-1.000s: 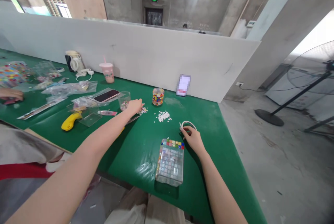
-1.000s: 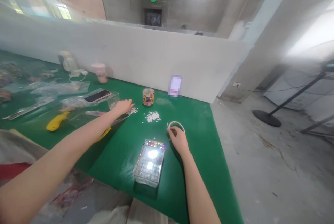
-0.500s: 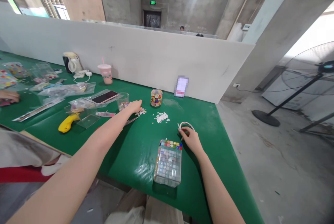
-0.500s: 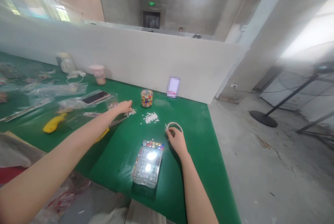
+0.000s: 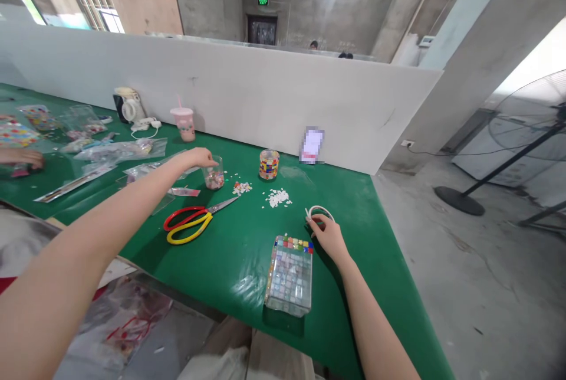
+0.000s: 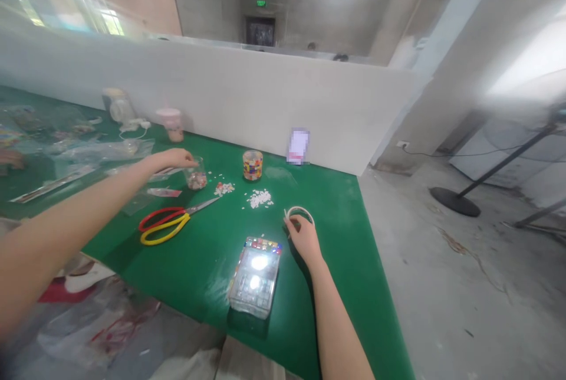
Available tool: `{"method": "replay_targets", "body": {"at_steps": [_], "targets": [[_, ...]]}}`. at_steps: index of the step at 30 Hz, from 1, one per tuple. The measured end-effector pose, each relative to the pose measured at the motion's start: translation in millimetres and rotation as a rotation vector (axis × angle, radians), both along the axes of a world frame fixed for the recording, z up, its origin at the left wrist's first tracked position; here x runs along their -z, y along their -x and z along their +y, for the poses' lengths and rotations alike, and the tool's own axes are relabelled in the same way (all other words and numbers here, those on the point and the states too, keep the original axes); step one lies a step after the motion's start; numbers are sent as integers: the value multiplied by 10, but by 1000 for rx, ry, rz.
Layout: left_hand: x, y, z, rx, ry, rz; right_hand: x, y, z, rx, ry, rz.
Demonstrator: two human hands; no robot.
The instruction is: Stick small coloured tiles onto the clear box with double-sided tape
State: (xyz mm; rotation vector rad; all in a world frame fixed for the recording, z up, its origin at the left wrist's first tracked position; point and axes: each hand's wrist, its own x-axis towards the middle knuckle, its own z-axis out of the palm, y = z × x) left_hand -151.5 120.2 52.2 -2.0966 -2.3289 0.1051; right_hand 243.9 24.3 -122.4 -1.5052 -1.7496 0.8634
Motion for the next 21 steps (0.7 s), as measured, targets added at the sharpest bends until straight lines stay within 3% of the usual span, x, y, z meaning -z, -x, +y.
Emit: {"method": "replay_targets", "body": {"at_steps": [5,9,13,16,21], "targets": [[275,-244,-27,78,-64,4,7,-7,0,-1,-12,-6],[631,-586,-63,129,29,12,9,-8,-4,0,-21,-6],[921,-743,-40,95,103,36,5,-1,-5,-5,-36,-3],[1023,-760,55,97,166,32,4,2,-4,-11,-36,0],[1046,-720,198,131,267,19,-2,2,-7,-12,-24,6]]}}
